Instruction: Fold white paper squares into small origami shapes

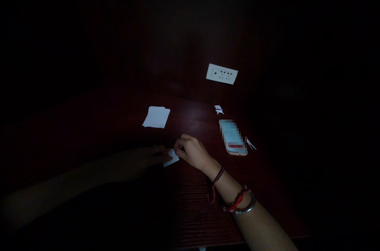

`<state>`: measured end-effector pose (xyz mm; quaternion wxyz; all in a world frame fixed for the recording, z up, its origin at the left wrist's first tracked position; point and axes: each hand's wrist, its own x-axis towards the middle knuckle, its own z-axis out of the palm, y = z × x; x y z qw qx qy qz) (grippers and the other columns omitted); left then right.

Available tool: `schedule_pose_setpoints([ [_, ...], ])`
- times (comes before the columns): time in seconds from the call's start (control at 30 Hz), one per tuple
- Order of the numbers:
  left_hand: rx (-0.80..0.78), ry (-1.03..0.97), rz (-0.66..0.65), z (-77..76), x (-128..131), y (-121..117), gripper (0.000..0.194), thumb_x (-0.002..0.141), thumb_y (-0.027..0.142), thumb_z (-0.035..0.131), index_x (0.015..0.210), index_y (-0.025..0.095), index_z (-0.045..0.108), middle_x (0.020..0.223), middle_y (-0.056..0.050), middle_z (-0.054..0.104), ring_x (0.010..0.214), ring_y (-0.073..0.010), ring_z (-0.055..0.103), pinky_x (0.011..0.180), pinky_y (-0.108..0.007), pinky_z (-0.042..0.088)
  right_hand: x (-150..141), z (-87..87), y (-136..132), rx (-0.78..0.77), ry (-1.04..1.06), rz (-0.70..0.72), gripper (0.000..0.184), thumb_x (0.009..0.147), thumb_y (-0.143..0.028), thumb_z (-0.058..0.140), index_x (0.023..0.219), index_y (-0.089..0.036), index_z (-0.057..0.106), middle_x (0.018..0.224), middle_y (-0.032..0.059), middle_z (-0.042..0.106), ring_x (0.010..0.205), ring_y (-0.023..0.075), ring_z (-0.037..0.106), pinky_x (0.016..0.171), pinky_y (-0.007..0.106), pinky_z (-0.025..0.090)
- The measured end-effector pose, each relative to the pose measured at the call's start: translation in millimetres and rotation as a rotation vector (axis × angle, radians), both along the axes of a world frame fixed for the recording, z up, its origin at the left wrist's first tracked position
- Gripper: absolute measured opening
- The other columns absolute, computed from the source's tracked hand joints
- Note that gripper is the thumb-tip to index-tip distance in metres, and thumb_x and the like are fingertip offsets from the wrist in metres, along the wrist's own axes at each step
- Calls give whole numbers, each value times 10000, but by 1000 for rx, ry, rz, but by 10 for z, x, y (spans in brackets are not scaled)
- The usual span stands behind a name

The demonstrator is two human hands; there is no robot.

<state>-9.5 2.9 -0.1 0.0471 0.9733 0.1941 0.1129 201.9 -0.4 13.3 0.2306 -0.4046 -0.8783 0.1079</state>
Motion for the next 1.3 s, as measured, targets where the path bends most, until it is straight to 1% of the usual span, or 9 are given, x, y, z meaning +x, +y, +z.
schedule_pose_setpoints([
  [0.17, 28, 1, 36, -12, 1, -8, 673, 660, -32, 393, 1271, 214, 256, 1213, -79, 390, 990, -182, 468, 791, -269, 405, -5, 0, 5, -12, 11, -21, 108, 759, -155, 487, 752, -148, 594, 732, 8, 495, 662, 88, 471, 591, 184, 358],
  [0.37, 53, -27, -4, 24, 61, -34, 491, 737, 30, 379, 1209, 167, 373, 1126, -103, 460, 914, -182, 500, 752, -267, 401, -10, -9, -1, 9, 24, -46, 112, 751, -161, 503, 744, -146, 614, 705, 6, 489, 640, 85, 464, 573, 183, 351],
  [0.5, 28, -72, 19, -75, 75, 8, 406, 776, 94, 400, 1173, 176, 408, 1094, -87, 492, 900, -174, 510, 748, -259, 398, -8, -20, 1, 9, 12, -54, 104, 749, -168, 504, 729, -151, 605, 714, 4, 481, 640, 84, 463, 576, 183, 350],
  [0.63, 88, -88, 6, -194, 56, 58, 449, 781, 97, 404, 1219, 193, 363, 1157, -98, 456, 986, -202, 478, 807, -291, 371, -17, -44, 23, -5, 17, -79, 74, 729, -153, 518, 727, -151, 592, 712, 0, 476, 637, 83, 462, 571, 180, 348],
  [0.73, 108, -84, -2, -226, 39, 83, 472, 778, 96, 411, 1234, 195, 345, 1188, -102, 437, 1016, -208, 467, 828, -305, 368, -31, -55, 39, -14, 44, -100, 45, 708, -135, 531, 703, -147, 574, 693, -9, 470, 617, 79, 456, 554, 175, 346],
  [0.87, 142, -57, 5, -163, -11, 98, 464, 771, 81, 427, 1216, 201, 371, 1238, -96, 398, 1094, -218, 404, 877, -338, 345, -32, -9, 12, 36, 77, -89, 40, 721, -131, 529, 726, -145, 565, 713, -1, 483, 643, 86, 471, 572, 180, 367],
  [1.0, 162, -46, -14, -42, -96, 104, 425, 766, 77, 440, 1168, 215, 433, 1223, -78, 425, 1120, -239, 373, 896, -393, 320, -8, 94, -70, 59, -33, 72, 143, 772, -135, 478, 837, -163, 603, 828, 26, 525, 742, 101, 507, 659, 200, 398],
  [1.17, 131, -60, -44, 47, -128, 106, 410, 754, 58, 429, 1136, 204, 467, 1173, -78, 474, 1056, -219, 438, 853, -357, 362, 13, 168, -143, 71, -204, 158, 232, 803, -145, 429, 957, -188, 597, 943, 32, 547, 796, 103, 534, 710, 211, 408],
  [1.3, 138, -60, -38, 60, -125, 101, 430, 752, 49, 424, 1148, 214, 456, 1168, -69, 477, 1031, -210, 454, 844, -344, 369, 1, 196, -166, 75, -246, 170, 253, 802, -124, 416, 978, -186, 586, 962, 29, 567, 815, 107, 544, 736, 220, 412],
])
